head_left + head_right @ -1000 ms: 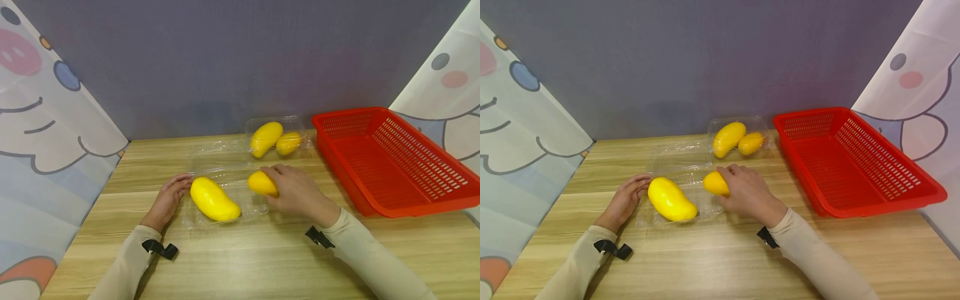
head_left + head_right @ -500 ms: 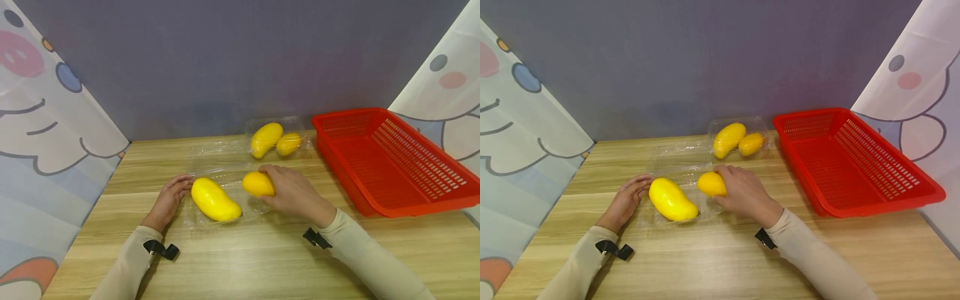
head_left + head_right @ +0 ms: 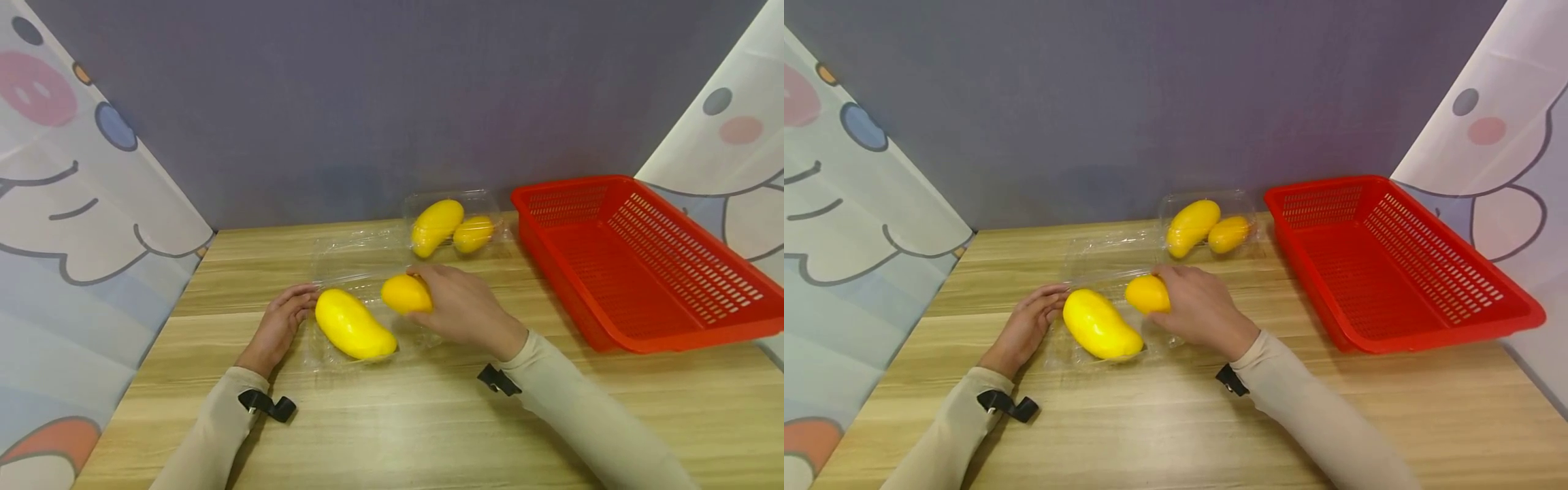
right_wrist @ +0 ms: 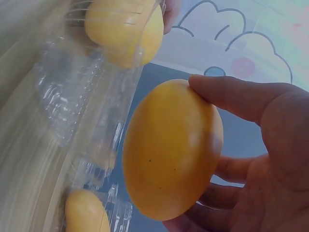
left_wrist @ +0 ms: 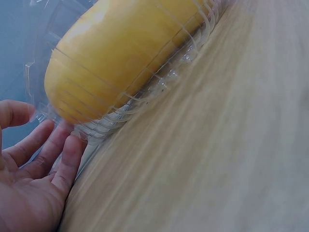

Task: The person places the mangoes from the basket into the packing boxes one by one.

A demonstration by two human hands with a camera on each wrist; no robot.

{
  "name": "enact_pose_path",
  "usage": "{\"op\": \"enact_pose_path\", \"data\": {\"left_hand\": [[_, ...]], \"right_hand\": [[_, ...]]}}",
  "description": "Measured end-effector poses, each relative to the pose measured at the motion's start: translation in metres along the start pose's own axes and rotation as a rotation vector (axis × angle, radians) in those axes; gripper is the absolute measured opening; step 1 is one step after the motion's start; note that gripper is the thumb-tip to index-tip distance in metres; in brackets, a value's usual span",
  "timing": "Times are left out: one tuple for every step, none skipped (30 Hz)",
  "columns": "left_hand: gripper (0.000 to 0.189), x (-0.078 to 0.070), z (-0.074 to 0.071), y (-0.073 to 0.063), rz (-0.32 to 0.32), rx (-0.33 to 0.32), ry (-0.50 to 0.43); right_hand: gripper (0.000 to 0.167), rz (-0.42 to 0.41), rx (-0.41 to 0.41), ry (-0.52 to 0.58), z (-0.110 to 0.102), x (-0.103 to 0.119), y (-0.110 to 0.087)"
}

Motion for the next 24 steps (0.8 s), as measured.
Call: {"op": "enact_pose_path", "data": {"left_hand": [[0.029, 0.0, 0.0, 0.0, 0.002, 0.002, 0.0], [0.028, 0.0, 0.0, 0.0, 0.005, 0.004, 0.0], [0.027, 0.0, 0.0, 0.0, 0.009, 0.005, -0.004], [0.026, -0.001, 0.0, 0.0, 0.011, 0.006, -0.005], [0.025, -0.001, 0.0, 0.0, 0.012, 0.007, -0.006], [0.025, -0.001, 0.0, 0.0, 0.014, 0.008, -0.006], [0.025, -0.001, 0.0, 0.0, 0.014, 0.01, -0.006], [0.025, -0.002, 0.0, 0.0, 0.016, 0.01, -0.007], [0.025, -0.002, 0.0, 0.0, 0.017, 0.012, -0.008], [0.025, -0.002, 0.0, 0.0, 0.018, 0.014, -0.01], [0.025, -0.002, 0.0, 0.0, 0.02, 0.017, -0.01], [0.025, -0.002, 0.0, 0.0, 0.021, 0.02, -0.012], [0.025, -0.002, 0.0, 0.001, 0.021, 0.022, -0.013], [0.025, -0.002, 0.0, 0.001, 0.021, 0.023, -0.013], [0.025, -0.002, 0.0, 0.001, 0.02, 0.023, -0.014], [0.024, -0.002, 0.0, 0.001, 0.019, 0.023, -0.013], [0.024, -0.002, 0.001, 0.002, 0.017, 0.023, -0.01], [0.024, -0.002, 0.001, 0.002, 0.013, 0.023, -0.007], [0.024, -0.002, 0.001, 0.002, 0.009, 0.022, -0.003], [0.024, -0.002, 0.001, 0.002, 0.006, 0.018, -0.001], [0.024, -0.001, 0.001, 0.002, 0.003, 0.015, 0.001], [0.024, -0.001, 0.001, 0.002, 0.001, 0.01, 0.001], [0.023, -0.001, 0.0, 0.001, -0.002, 0.008, 0.001], [0.023, -0.001, 0.0, 0.001, -0.002, 0.004, -0.001]], "right_hand": [[0.067, -0.002, -0.002, 0.002, 0.0, 0.001, 0.001], [0.066, -0.002, -0.003, 0.007, 0.001, 0.001, 0.003], [0.066, 0.0, -0.002, 0.01, 0.001, 0.002, 0.004], [0.066, -0.002, -0.003, 0.016, 0.002, 0.003, 0.005], [0.066, -0.003, -0.005, 0.021, 0.002, 0.004, 0.006], [0.066, -0.002, -0.005, 0.026, 0.002, 0.005, 0.007], [0.066, -0.001, -0.003, 0.031, 0.002, 0.007, 0.008], [0.067, 0.001, 0.001, 0.038, 0.002, 0.008, 0.009], [0.067, 0.0, 0.001, 0.044, 0.002, 0.009, 0.01], [0.067, 0.0, 0.001, 0.054, 0.003, 0.01, 0.011], [0.068, 0.003, 0.003, 0.062, 0.003, 0.011, 0.012], [0.068, 0.006, 0.006, 0.075, 0.004, 0.012, 0.013], [0.068, 0.008, 0.01, 0.089, 0.005, 0.013, 0.014], [0.068, 0.011, 0.016, 0.102, 0.006, 0.014, 0.016], [0.069, 0.015, 0.021, 0.115, 0.008, 0.015, 0.017], [0.069, 0.021, 0.029, 0.125, 0.01, 0.016, 0.018], [0.068, 0.025, 0.036, 0.131, 0.011, 0.017, 0.02], [0.068, 0.028, 0.042, 0.134, 0.013, 0.018, 0.021], [0.068, 0.029, 0.049, 0.135, 0.016, 0.018, 0.022], [0.067, 0.031, 0.053, 0.132, 0.017, 0.019, 0.024], [0.067, 0.031, 0.056, 0.13, 0.019, 0.019, 0.025], [0.066, 0.029, 0.056, 0.125, 0.02, 0.02, 0.026], [0.066, 0.027, 0.056, 0.121, 0.021, 0.02, 0.027], [0.066, 0.027, 0.057, 0.115, 0.022, 0.02, 0.028]]}}
Point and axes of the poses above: each hand's wrist, its own y-axis towards the middle knuckle, its own z-axis out of the palm, x = y × z, the point moved 6 cm from there along y, towards the middle knuckle, and after that the axes turned 13 degrees about x, right-handed, at the moved point
